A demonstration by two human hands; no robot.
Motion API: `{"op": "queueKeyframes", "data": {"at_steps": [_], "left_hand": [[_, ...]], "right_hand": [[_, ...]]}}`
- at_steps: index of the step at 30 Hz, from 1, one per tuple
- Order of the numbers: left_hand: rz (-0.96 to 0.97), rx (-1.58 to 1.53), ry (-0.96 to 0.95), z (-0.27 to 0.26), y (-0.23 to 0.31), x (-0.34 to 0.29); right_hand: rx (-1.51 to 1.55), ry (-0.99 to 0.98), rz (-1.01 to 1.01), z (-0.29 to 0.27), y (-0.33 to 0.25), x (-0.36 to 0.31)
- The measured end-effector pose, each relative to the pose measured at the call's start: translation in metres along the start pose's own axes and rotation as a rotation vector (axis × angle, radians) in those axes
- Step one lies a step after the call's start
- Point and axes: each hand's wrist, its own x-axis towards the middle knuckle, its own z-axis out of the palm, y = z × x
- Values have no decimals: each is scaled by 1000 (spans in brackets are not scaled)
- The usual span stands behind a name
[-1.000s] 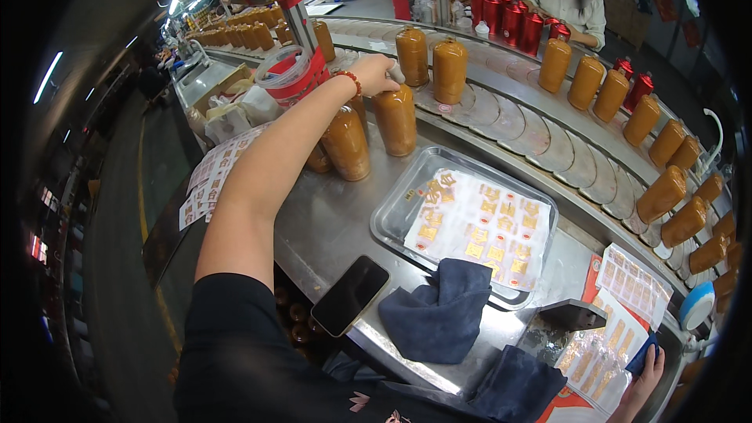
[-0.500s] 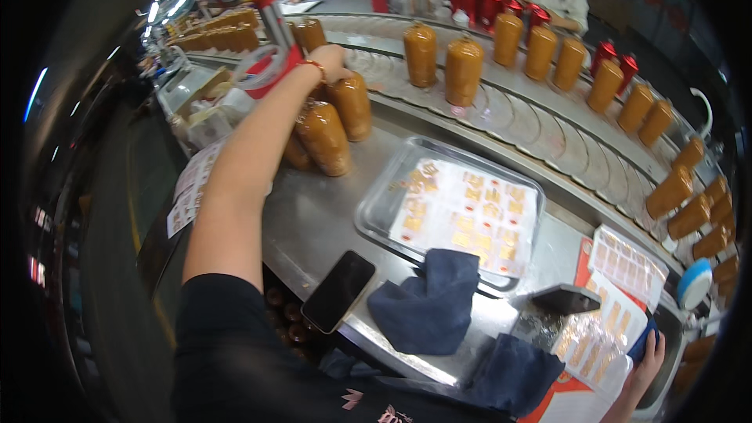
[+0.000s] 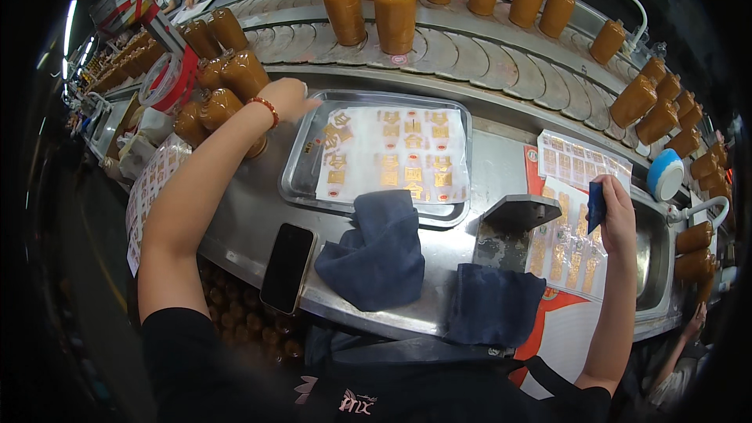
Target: The person applies a sticker label to a brown bottle, smooths it with a blue card, and wipes the surface with a cloth. The person repeats this process on multiple bottles along a conveyor line.
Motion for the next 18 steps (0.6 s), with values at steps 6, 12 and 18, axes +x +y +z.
{"op": "queueKeyframes", "data": {"at_steps": [6, 12, 18], "left_hand": [[-46, -328, -146, 62, 17, 1], [-35, -58, 433, 30, 44, -2], [-298, -262, 31, 73, -3, -1]], "right_hand": [[-71, -101, 134, 36, -8, 4], [-49, -34, 117, 17, -3, -11], [-3, 47, 121, -8, 8, -24]]}}
